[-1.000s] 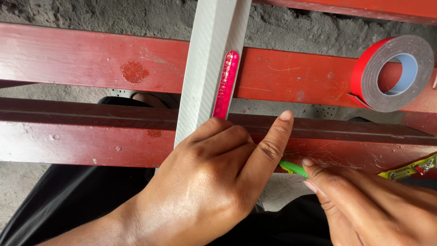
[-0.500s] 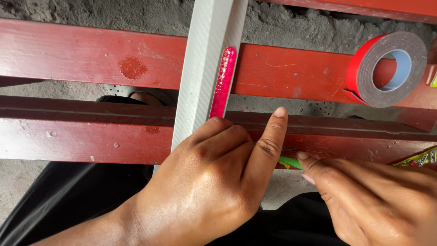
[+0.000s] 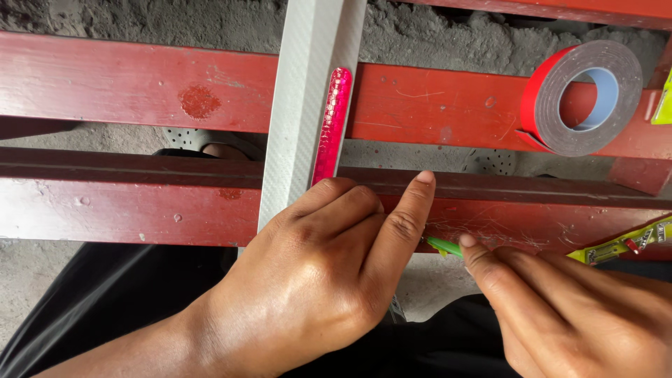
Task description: The person sits on the ground and uses a green utility knife to cut and trim small metal U-shaped clips one at a time, holding each clip against their hand or against a red metal slatted frame. They set the cut clips on the frame rail and handle a roll of red tape at the end.
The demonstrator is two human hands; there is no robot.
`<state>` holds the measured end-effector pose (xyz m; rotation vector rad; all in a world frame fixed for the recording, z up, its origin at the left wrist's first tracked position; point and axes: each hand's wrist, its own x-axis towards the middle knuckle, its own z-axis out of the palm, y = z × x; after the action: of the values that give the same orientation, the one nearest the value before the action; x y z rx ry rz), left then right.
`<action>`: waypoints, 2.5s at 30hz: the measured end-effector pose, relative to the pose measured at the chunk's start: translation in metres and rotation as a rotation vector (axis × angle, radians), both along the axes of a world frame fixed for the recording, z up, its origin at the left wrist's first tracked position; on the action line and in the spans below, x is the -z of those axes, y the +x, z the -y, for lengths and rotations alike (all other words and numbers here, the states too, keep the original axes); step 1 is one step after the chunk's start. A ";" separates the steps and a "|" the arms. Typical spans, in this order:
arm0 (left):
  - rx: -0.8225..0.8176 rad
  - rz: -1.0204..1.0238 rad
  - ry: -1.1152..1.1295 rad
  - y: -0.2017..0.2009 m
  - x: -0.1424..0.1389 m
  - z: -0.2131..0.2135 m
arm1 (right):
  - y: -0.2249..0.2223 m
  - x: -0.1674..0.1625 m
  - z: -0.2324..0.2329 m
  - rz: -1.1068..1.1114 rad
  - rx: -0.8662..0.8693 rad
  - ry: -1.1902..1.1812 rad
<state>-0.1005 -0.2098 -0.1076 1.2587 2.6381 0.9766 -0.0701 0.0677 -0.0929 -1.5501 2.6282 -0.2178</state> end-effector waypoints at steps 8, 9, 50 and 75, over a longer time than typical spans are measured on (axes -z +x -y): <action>-0.010 -0.023 -0.003 0.006 -0.001 -0.003 | 0.015 -0.004 0.003 0.020 0.207 -0.051; -0.009 -0.026 -0.003 0.006 -0.001 -0.003 | 0.017 -0.005 0.005 0.035 0.254 -0.059; -0.060 -0.019 -0.019 0.037 -0.008 -0.039 | 0.059 -0.024 0.008 0.104 0.560 0.144; -0.194 -0.018 -0.073 0.052 -0.019 -0.059 | 0.076 -0.015 -0.004 0.134 0.599 0.046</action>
<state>-0.0485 -0.1505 -0.0890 1.0163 2.8233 0.8860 0.0063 0.0721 -0.0781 -0.6677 2.8791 -0.2803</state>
